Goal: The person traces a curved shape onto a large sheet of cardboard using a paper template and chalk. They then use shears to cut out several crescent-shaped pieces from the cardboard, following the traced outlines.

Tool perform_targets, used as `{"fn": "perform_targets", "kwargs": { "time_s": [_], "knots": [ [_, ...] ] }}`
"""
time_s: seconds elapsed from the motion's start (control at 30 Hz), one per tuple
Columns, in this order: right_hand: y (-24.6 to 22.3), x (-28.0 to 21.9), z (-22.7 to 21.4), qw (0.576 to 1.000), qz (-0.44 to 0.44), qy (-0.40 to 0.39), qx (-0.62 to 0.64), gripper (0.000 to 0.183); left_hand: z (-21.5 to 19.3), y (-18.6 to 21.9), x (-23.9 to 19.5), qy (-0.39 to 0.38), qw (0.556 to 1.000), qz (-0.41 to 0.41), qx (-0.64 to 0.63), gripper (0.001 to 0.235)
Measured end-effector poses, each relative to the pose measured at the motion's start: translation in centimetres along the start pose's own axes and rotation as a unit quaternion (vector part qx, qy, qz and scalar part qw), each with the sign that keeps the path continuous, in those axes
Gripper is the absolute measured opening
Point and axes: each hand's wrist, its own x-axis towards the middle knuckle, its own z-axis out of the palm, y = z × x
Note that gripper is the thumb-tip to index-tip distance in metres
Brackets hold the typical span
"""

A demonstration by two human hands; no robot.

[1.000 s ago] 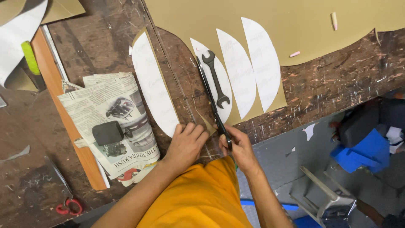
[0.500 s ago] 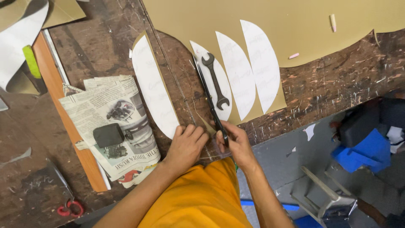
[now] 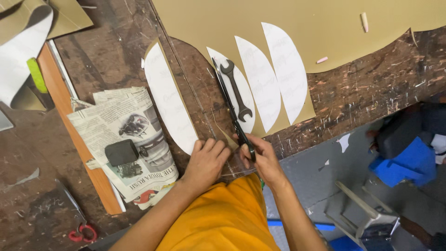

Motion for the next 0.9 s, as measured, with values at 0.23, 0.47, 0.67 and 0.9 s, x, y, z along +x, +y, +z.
{"fn": "perform_targets", "kwargs": {
  "time_s": [0.23, 0.47, 0.67, 0.9],
  "knots": [
    [-1.4, 0.9, 0.9, 0.999, -0.004, 0.016, -0.034, 0.044, -0.2, 0.3, 0.1, -0.008, 1.0, -0.002, 0.017, 0.021],
    [-1.5, 1.3, 1.1, 0.998, 0.001, 0.033, -0.057, 0.042, 0.0, 0.1, 0.2, -0.011, 1.0, 0.0, 0.025, 0.022],
    [-2.1, 1.9, 1.1, 0.998, -0.009, 0.019, -0.053, 0.039, 0.0, 0.1, 0.2, 0.006, 1.0, 0.0, 0.005, 0.021],
    [-2.9, 1.9, 1.4, 0.995, 0.008, 0.046, -0.087, 0.039, -0.4, 0.2, 0.3, -0.006, 1.0, 0.005, 0.018, 0.025]
  ]
}}
